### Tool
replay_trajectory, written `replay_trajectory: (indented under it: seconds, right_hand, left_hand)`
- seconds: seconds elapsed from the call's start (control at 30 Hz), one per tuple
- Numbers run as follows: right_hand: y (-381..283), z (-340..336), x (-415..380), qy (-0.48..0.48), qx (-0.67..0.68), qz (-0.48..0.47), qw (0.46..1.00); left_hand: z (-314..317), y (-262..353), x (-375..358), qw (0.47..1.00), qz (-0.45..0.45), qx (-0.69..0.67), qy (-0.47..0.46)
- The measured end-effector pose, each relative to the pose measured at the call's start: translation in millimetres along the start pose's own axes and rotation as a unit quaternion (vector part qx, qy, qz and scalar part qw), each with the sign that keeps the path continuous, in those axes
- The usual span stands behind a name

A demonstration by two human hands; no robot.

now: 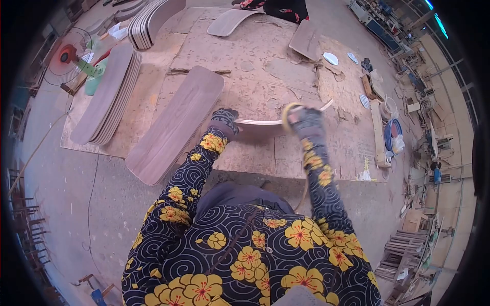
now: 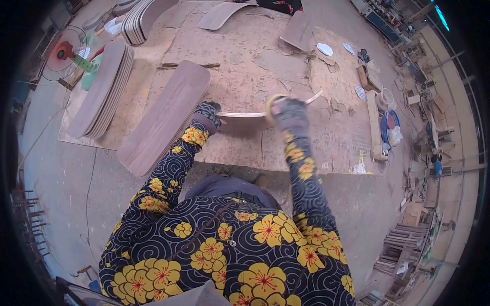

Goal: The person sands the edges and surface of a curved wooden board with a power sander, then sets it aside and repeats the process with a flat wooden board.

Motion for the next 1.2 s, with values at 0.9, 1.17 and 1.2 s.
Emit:
replay_trajectory:
  seconds: [0.9,1.17,1.2]
  right_hand:
    - [-101,-41,21,-0.216,0.104,0.012,0.971]
    - [29,-13,33,-0.319,-0.083,0.003,0.944]
    - [15,-28,35,-0.351,-0.087,0.003,0.932]
  left_hand:
    - [-4,-2,-3,0.998,0.009,-0.036,0.045]
    - [10,1,-8,0.997,0.031,-0.034,0.069]
    - [8,1,-8,0.996,0.027,-0.038,0.069]
Point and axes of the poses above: each hand's wrist, its own x-axis towards the middle knuckle, its own z-axis out of the palm, y = z × x, the point moved 10 cm from there along x, towards the middle knuckle, and after that the axes turned 8 degrees about y, right-handed, at the moved point
